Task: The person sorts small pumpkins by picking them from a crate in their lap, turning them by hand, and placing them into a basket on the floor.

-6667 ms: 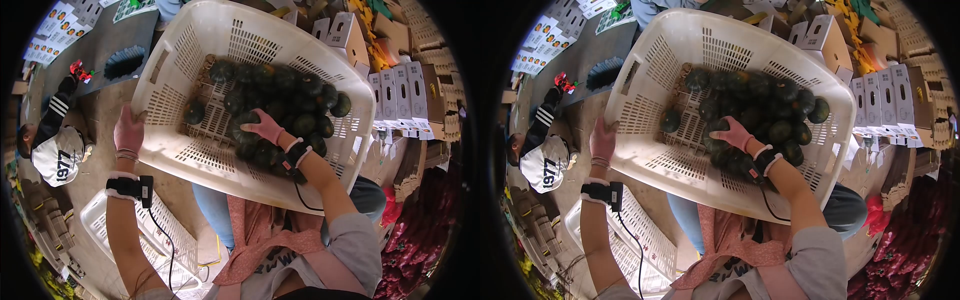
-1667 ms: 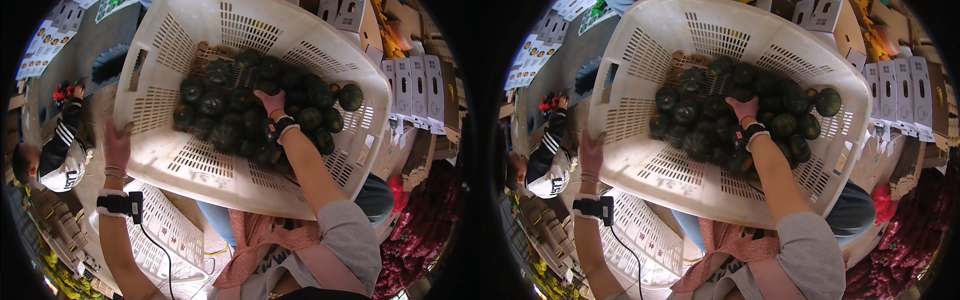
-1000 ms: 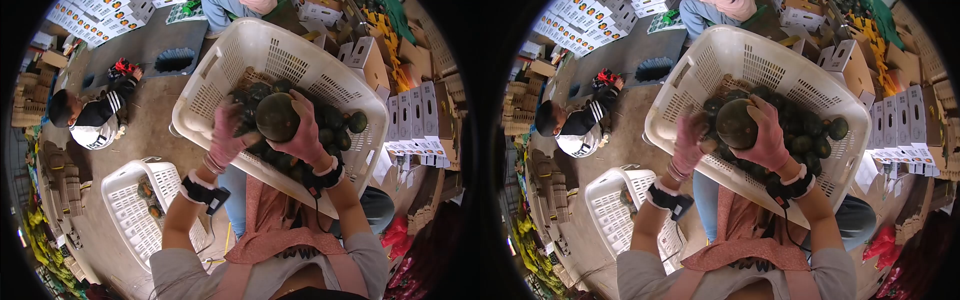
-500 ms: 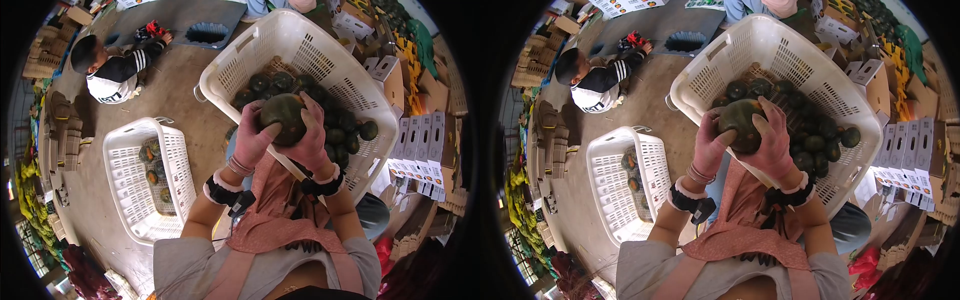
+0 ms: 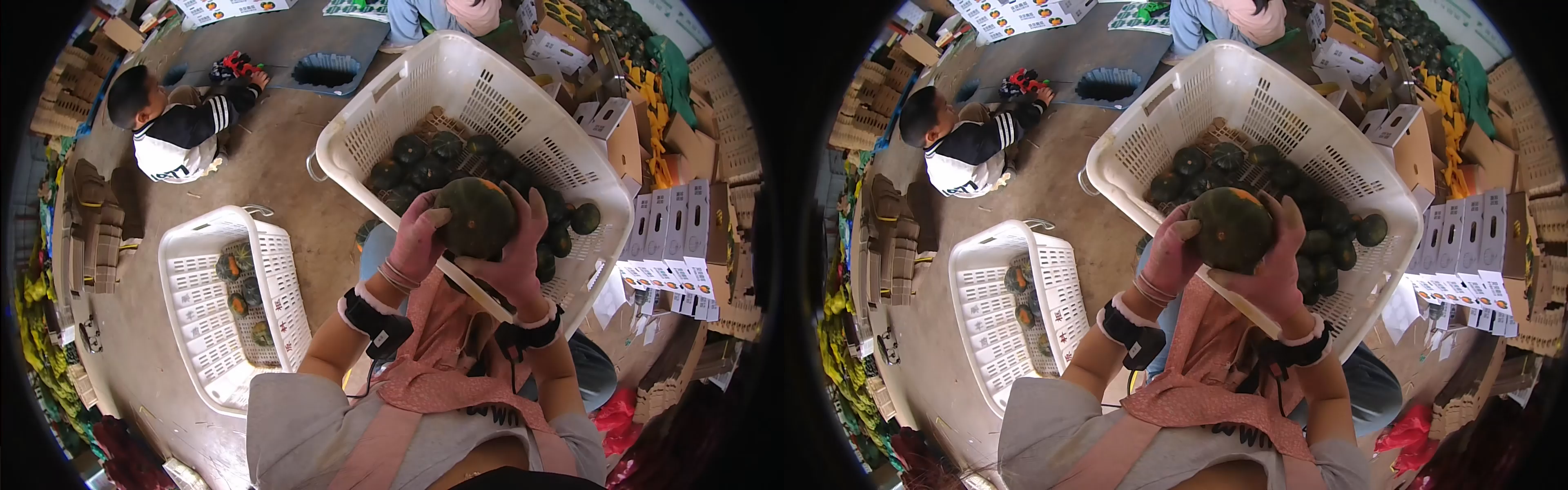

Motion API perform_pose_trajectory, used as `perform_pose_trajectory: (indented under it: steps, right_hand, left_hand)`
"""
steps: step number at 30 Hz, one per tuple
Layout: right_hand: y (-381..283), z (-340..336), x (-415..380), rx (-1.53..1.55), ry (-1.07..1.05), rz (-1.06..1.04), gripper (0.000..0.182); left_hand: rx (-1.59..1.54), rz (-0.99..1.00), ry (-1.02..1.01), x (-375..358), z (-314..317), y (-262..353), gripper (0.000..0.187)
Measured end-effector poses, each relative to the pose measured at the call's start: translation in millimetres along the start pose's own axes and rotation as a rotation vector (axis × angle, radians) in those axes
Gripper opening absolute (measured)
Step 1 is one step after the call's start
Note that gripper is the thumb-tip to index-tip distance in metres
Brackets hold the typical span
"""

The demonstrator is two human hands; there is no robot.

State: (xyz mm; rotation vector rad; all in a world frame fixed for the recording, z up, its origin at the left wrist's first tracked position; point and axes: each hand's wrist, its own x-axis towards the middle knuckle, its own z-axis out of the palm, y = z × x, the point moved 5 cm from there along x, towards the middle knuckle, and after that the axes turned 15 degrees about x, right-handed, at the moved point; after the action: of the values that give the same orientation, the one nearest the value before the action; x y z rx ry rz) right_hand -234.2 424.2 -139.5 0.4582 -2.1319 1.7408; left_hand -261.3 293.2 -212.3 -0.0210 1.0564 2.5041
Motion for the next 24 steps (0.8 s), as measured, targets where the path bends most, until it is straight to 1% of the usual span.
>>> perform_pose_trajectory:
  steps: [1, 3, 4, 5, 6, 7, 8, 9, 10, 11, 13, 14, 15, 16, 17, 19, 21, 22, 23, 24]
  right_hand:
    - [2, -8, -4, 0.074, 0.021, 0.078, 0.106]
    - [21, -11, -15, 0.568, 0.052, 0.332, 0.104]
    - [24, -12, -22, 0.595, 0.038, 0.427, 0.102]
    - [28, -16, -29, 0.629, -0.003, 0.514, 0.099]
    - [46, -24, -41, 0.450, -0.174, 0.553, 0.094]
    - [52, -16, -54, 0.258, -0.326, 0.567, 0.089]
    - [59, -9, -66, 0.066, -0.483, 0.555, 0.083]
    - [51, -1, -77, -0.153, -0.601, 0.517, 0.077]
    - [66, 6, -98, -0.235, -0.677, 0.422, 0.071]
    - [78, 13, -114, -0.318, -0.733, 0.310, 0.066]
    - [93, 19, -106, -0.365, -0.807, 0.386, 0.061]
    - [85, 26, -101, -0.364, -0.828, 0.420, 0.059]
    - [89, 28, -100, -0.327, -0.827, 0.385, 0.059]
    - [96, 24, -96, -0.296, -0.829, 0.362, 0.060]
    - [102, 19, -97, -0.262, -0.833, 0.339, 0.060]
    - [107, 20, -98, -0.221, -0.898, 0.406, 0.062]
    - [103, 21, -98, -0.148, -0.888, 0.530, 0.064]
    - [104, 20, -98, -0.163, -0.910, 0.504, 0.065]
    - [108, 21, -96, -0.176, -0.924, 0.479, 0.067]
    - [111, 21, -94, -0.186, -0.935, 0.454, 0.068]
  left_hand:
    - [-0.058, -0.018, -0.050, 5, -2, -8, 0.046]
    - [-0.175, -0.014, -0.104, 7, -11, -21, 0.047]
    - [-0.144, 0.029, -0.078, 2, -7, -14, 0.052]
    - [-0.143, 0.099, -0.268, -3, 3, 0, 0.059]
    - [-0.137, 0.125, -0.193, -17, 2, 10, 0.059]
    - [-0.172, 0.155, -0.210, -22, -7, 7, 0.058]
    - [-0.237, 0.117, -0.066, -26, -28, -9, 0.057]
    - [-0.239, 0.112, -0.019, -40, -31, -2, 0.054]
    - [-0.296, 0.131, -0.129, -41, -42, -10, 0.050]
    - [-0.276, 0.127, -0.068, -70, -37, 7, 0.047]
    - [-0.196, 0.148, 0.096, -94, -64, -16, 0.046]
    - [-0.214, 0.150, 0.096, -110, -69, -24, 0.046]
    - [-0.229, 0.146, 0.083, -127, -70, -30, 0.046]
    - [-0.285, 0.186, 0.117, -150, -59, -24, 0.048]
    - [-0.230, 0.239, 0.126, -166, -66, -34, 0.049]
    - [-0.207, 0.417, 0.189, -205, -68, -47, 0.052]
    - [-0.323, 0.509, 0.383, -248, -72, -66, 0.053]
    - [-0.366, 0.556, 0.458, -267, -71, -75, 0.055]
    - [-0.401, 0.548, 0.588, -288, -78, -89, 0.055]
    - [-0.483, 0.632, 0.645, -309, -82, -100, 0.054]
